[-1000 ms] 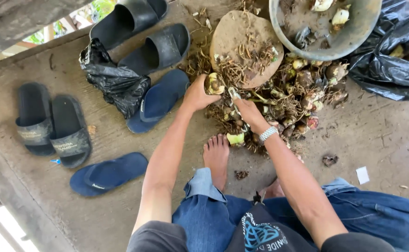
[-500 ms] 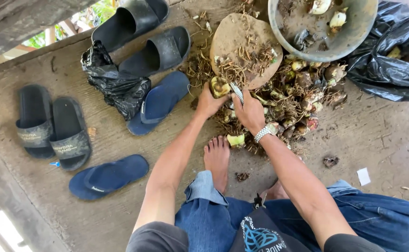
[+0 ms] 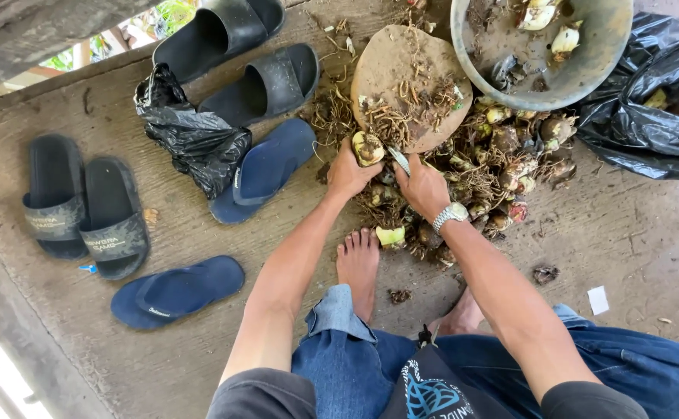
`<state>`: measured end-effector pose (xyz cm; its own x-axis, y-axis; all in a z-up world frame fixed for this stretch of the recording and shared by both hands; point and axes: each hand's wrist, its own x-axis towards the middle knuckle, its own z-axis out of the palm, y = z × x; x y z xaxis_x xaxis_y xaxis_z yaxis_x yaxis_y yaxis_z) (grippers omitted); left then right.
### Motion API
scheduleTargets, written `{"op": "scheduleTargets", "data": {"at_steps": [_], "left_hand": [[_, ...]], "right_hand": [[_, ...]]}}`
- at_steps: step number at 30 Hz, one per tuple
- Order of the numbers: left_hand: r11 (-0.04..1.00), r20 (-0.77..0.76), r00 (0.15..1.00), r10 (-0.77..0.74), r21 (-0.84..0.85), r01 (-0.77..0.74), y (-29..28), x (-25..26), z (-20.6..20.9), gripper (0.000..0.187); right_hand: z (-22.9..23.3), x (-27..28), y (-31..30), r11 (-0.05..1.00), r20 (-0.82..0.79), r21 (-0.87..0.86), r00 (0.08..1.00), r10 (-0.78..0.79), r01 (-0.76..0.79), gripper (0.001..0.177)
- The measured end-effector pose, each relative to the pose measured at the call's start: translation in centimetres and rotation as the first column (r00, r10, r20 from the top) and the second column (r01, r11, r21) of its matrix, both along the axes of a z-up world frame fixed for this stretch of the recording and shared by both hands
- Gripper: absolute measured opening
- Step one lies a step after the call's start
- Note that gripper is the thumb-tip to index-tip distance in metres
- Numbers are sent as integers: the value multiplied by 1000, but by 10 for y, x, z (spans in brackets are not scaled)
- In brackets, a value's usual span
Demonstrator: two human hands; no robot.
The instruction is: A person uses a small knife to peel and slice a pile of bulbs or rhizomes on a wooden surface.
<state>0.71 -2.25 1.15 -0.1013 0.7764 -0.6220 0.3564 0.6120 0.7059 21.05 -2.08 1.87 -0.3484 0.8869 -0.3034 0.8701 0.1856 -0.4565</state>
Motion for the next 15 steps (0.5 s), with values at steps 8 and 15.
{"op": "scheduleTargets", "data": {"at_steps": [8,15], "left_hand": [[1000,38,999,-28,-13,28,0,-6,-6,86],[999,-27,999,-33,-33,32,11,-6,-28,85]], "right_hand": [[-3,6,-7,990,-46,-125,996,-74,67,47],[-28,3,14,997,-122,-67,991,-51,43,52]]}}
